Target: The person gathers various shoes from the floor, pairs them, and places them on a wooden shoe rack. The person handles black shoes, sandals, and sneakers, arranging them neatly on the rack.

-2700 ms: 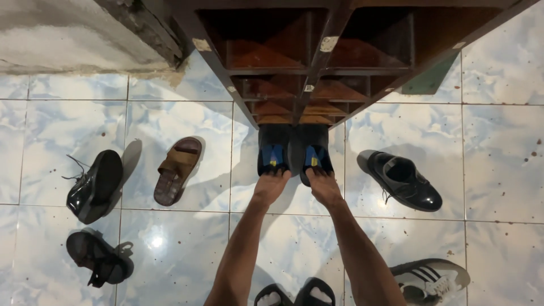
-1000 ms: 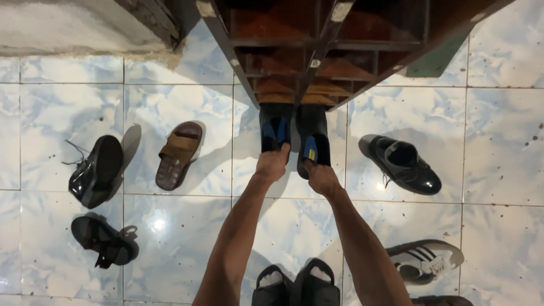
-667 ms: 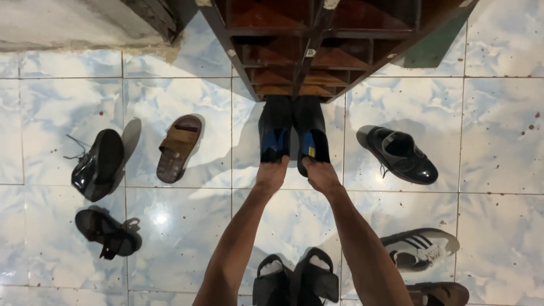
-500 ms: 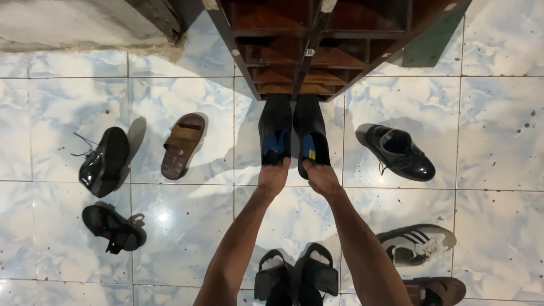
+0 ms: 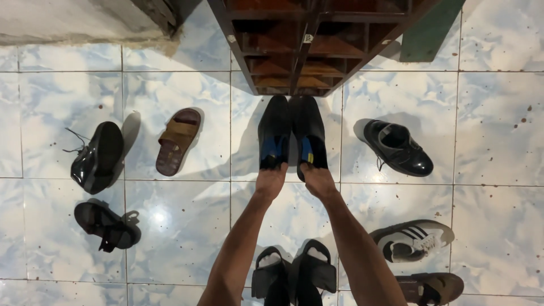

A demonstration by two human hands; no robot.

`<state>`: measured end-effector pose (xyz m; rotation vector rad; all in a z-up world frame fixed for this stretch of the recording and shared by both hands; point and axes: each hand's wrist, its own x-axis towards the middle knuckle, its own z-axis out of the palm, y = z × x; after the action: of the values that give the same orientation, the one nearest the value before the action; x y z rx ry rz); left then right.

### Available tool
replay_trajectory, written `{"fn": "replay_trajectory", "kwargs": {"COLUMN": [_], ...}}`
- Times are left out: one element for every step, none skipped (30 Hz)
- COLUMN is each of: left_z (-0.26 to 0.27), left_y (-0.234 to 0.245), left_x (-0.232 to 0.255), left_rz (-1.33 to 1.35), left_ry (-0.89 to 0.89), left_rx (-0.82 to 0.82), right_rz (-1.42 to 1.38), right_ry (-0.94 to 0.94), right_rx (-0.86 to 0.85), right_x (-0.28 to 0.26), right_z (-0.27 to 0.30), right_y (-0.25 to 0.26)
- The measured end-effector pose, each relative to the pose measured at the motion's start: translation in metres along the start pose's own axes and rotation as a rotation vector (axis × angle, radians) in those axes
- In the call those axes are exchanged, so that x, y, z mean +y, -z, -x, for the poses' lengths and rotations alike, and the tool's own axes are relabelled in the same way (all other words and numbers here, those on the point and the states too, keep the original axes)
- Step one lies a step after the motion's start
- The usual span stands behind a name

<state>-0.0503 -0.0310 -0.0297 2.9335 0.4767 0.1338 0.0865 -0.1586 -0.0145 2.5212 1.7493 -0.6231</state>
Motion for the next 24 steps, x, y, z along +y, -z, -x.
{"fn": "replay_trajectory", "kwargs": {"left_z": [0.005,0.009,0.013,0.019,0.025,0.03,0.036,0.042,0.049,0.05,0.052,0.054,0.053,0.053,0.051,0.044,0.038,0.031,0.025,0.018,0.012,0.008,0.003,-0.002], "left_y": [-0.007,-0.014,-0.019,-0.02,-0.02,-0.021,-0.029,-0.038,-0.047,-0.047,-0.047,-0.047,-0.046,-0.044,-0.042,-0.031,-0.02,-0.008,0.003,0.015,0.026,0.031,0.036,0.04], "left_x": [0.001,0.002,0.001,0.001,0.003,0.004,0.002,0.001,0.0,0.0,-0.001,-0.001,-0.001,-0.001,-0.002,0.0,0.002,0.004,0.005,0.005,0.006,0.006,0.005,0.004], "left_rz": [0.001,-0.018,-0.039,-0.041,-0.037,-0.032,-0.031,0.005,0.044,0.047,0.062,0.077,0.078,0.134,0.19,0.19,0.192,0.195,0.193,0.277,0.362,0.361,0.394,0.426], "left_ry": [0.001,-0.001,-0.002,-0.002,0.009,0.02,0.019,0.023,0.026,0.026,0.064,0.102,0.105,0.146,0.185,0.185,0.195,0.205,0.205,0.292,0.379,0.379,0.41,0.44], "left_rx": [-0.002,-0.005,-0.008,-0.01,-0.048,-0.087,-0.087,-0.107,-0.127,-0.129,-0.204,-0.28,-0.281,-0.382,-0.481,-0.481,-0.543,-0.605,-0.603,-0.525,-0.446,-0.444,-0.316,-0.187], "right_rz": [-0.001,0.032,0.064,0.062,0.092,0.123,0.123,0.106,0.091,0.092,0.121,0.149,0.149,0.128,0.108,0.108,0.003,-0.102,-0.103,-0.108,-0.112,-0.112,-0.097,-0.083], "right_ry": [0.0,0.016,0.034,0.035,0.035,0.036,0.035,0.023,0.01,0.009,0.05,0.091,0.093,0.066,0.036,0.037,-0.022,-0.081,-0.08,-0.101,-0.122,-0.121,-0.136,-0.152], "right_rx": [-0.002,0.03,0.065,0.065,0.043,0.021,0.02,-0.048,-0.119,-0.123,-0.048,0.027,0.025,-0.075,-0.172,-0.171,-0.183,-0.195,-0.192,-0.217,-0.243,-0.242,-0.197,-0.151], "right_x": [0.001,0.002,0.001,0.0,-0.001,-0.002,-0.002,-0.002,-0.001,-0.004,-0.006,-0.009,-0.008,-0.007,-0.007,-0.005,-0.004,-0.004,0.0,0.004,0.008,0.013,0.018,0.023], "right_z": [0.003,0.006,0.008,0.01,0.014,0.017,0.019,0.021,0.025,0.029,0.032,0.036,0.035,0.034,0.032,0.029,0.026,0.023,0.022,0.02,0.019,0.018,0.016,0.013], "right_y": [-0.011,-0.021,-0.031,-0.038,-0.044,-0.05,-0.05,-0.05,-0.05,-0.043,-0.035,-0.028,-0.028,-0.027,-0.025,-0.02,-0.016,-0.011,-0.009,-0.007,-0.005,-0.001,0.003,0.006]}}
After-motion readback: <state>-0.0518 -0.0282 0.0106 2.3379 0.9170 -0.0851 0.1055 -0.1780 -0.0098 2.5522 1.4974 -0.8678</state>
